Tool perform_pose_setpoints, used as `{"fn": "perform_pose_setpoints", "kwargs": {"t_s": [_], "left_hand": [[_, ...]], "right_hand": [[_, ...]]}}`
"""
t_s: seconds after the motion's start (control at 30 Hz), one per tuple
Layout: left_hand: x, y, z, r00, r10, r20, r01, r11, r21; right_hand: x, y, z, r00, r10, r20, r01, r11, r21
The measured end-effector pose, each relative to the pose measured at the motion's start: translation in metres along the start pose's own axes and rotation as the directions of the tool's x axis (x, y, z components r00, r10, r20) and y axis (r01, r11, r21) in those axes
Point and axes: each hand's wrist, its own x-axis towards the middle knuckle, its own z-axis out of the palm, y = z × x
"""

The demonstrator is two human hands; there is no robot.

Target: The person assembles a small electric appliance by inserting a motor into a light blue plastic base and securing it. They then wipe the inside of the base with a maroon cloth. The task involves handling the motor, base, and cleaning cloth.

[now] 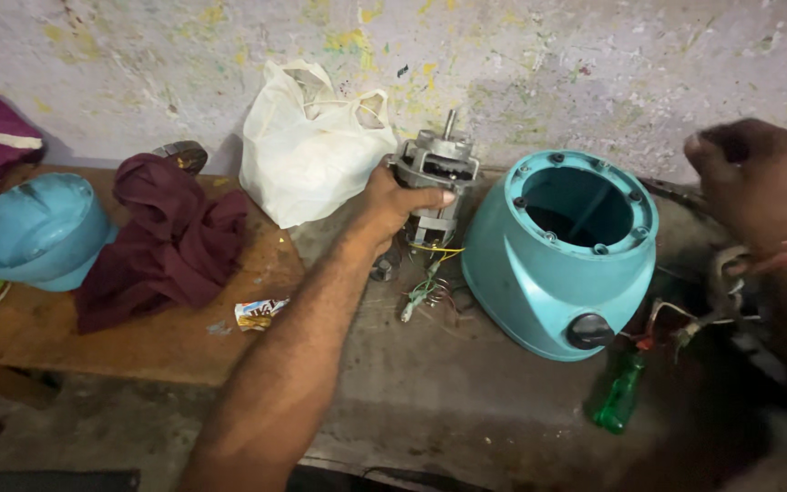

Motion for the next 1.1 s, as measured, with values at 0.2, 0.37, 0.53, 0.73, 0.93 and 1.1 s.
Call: {"fn": "perform_pose_setpoints", "kwargs": {"t_s": [0.2,0.37,0.53,0.73,0.93,1.1], "left_hand": [[0.004,-0.008,-0.006,1.000,-0.008,0.008,0.008,1.000,0.016],[0.004,-0.008,-0.018,0.997,-0.059,0.054,0.059,0.998,-0.001],[0.004,-0.005,-0.014,0.993,-0.064,0.101,0.066,0.998,-0.015],[0.004,-0.005,-0.023,0.990,-0.080,0.119,0.077,0.997,0.026],[0.005,-0.012,-0.019,0.993,0.003,0.118,-0.004,1.000,0.011],[-0.009,0.006,-0.007,0.927,0.127,0.352,-0.205,0.960,0.192]], "right_hand": [[-0.053,-0.122,-0.019,0.930,-0.368,-0.025,0.365,0.909,0.203],[-0.051,-0.124,-0.018,0.853,-0.504,0.135,0.489,0.863,0.130],[-0.043,-0.123,-0.025,0.822,-0.452,0.347,0.414,0.892,0.181],[-0.049,-0.131,-0.027,0.837,-0.279,0.472,0.321,0.947,-0.010],[-0.032,-0.107,-0.023,0.921,-0.150,0.358,0.204,0.972,-0.117],[-0.024,-0.087,-0.015,0.927,-0.253,0.276,0.303,0.940,-0.159]]}}
